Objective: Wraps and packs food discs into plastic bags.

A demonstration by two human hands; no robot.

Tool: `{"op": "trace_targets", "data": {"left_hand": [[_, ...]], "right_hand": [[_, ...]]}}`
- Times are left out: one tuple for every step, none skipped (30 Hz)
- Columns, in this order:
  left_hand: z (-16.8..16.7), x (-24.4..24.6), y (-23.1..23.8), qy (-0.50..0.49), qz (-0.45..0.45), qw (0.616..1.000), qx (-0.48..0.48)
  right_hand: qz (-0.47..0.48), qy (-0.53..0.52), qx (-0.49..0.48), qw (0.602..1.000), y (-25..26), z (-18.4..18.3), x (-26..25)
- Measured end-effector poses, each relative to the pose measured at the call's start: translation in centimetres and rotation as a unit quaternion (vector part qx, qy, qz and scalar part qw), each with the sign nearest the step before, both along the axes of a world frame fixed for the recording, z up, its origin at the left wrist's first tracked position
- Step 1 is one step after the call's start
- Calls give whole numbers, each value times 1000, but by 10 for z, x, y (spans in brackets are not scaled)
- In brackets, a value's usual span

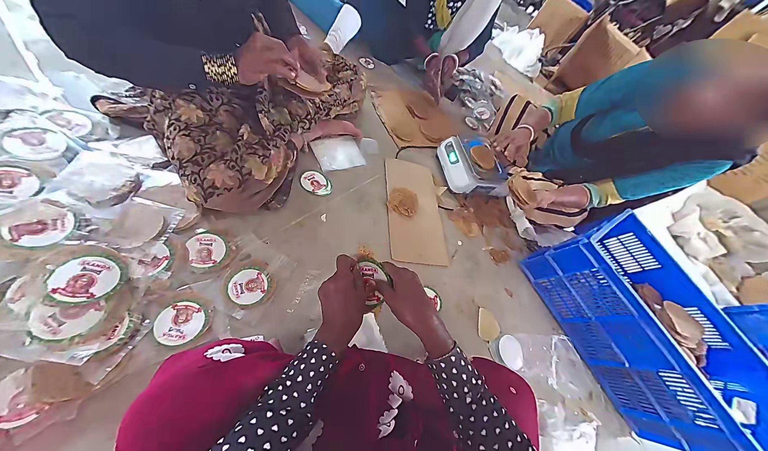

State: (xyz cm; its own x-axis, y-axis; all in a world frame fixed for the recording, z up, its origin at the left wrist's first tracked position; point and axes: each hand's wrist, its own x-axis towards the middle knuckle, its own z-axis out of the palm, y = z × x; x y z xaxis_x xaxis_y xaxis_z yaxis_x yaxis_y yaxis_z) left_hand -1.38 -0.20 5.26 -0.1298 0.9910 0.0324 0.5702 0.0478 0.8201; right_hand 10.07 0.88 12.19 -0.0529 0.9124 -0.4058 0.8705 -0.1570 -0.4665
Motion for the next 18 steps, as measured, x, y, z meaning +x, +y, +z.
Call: {"op": "trace_targets", "data": {"left_hand": [[-1,1,0,-5,4,1000,8],[-3,1,0,-12,7,1000,17],[-5,1,0,-23,11,999,23],[-6,1,0,-35,12,999,18],[-4,0,1,-47,11,999,-1],[-1,-2,2,-61,8,998,-26],[0,-3,3,-73,8,996,-46],[0,-4,4,-85,7,994,-61],[-1,-5,4,-91,7,993,-71],[-2,-6,4,-97,6,992,-74],[-3,-6,4,-105,5,992,-76],[-4,-7,5,-117,4,990,-74],[-6,-6,5,-132,7,989,-63],[-8,-5,3,-151,10,988,-43],[-9,-4,1,-177,14,984,-17],[-11,-2,-2,-215,15,976,7],[-11,-1,-6,-270,10,962,20],[-10,0,-11,-346,1,938,20]], "right_hand": [[12,-4,-1,1000,2,2,0],[22,-7,2,1000,3,3,0],[26,-6,5,1000,4,3,0],[27,-7,6,1000,4,4,-1],[27,-12,2,1000,4,4,-2],[27,-18,-4,999,4,4,-4],[25,-23,-6,999,4,3,-5],[21,-26,-6,999,3,2,-6],[16,-25,-5,1000,1,1,-6],[11,-17,3,1000,-1,0,-7],[3,-5,16,1000,-4,-2,-8],[-7,11,34,999,-7,-4,-9],[-20,30,54,998,-11,-6,-9],[-32,56,75,995,-16,-9,-8],[-38,92,91,991,-22,-10,-5],[-38,139,100,984,-29,-9,-1],[-39,189,102,976,-37,-5,2],[-41,235,95,966,-48,2,5]]}}
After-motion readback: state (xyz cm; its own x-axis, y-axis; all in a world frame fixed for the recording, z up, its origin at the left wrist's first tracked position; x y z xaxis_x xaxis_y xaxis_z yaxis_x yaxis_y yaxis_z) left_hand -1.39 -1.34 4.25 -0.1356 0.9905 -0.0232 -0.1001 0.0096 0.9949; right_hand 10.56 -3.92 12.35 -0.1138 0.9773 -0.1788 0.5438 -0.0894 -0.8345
